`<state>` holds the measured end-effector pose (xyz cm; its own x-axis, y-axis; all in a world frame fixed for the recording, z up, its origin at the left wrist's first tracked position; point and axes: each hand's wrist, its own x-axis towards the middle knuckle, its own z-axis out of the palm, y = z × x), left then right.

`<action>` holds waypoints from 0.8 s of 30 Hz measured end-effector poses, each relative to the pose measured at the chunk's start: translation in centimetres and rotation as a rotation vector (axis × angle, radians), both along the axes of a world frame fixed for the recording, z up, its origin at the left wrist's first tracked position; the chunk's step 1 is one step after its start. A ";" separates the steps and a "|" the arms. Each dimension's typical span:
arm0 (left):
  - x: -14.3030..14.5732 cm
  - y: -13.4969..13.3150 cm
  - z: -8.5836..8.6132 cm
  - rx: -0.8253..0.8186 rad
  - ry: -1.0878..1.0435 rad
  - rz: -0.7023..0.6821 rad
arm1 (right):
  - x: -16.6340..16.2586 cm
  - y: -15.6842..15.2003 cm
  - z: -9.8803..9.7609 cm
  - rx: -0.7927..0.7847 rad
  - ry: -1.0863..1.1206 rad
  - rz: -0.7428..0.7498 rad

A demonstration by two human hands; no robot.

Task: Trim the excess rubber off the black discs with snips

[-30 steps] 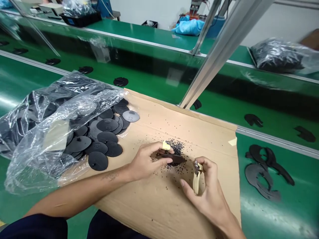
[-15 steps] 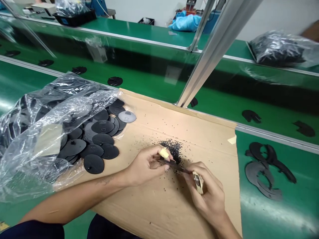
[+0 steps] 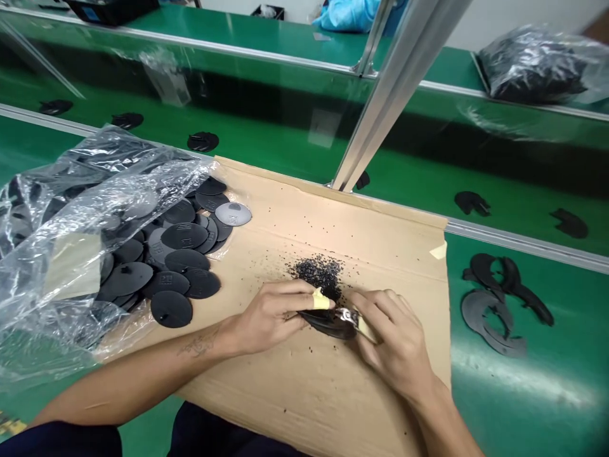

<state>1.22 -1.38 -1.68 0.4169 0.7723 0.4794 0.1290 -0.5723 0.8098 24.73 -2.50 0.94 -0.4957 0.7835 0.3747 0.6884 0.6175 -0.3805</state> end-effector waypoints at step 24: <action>0.6 0.0 0.0 -0.076 -0.100 -0.024 | -0.6 -0.9 0.0 0.130 -0.090 -0.056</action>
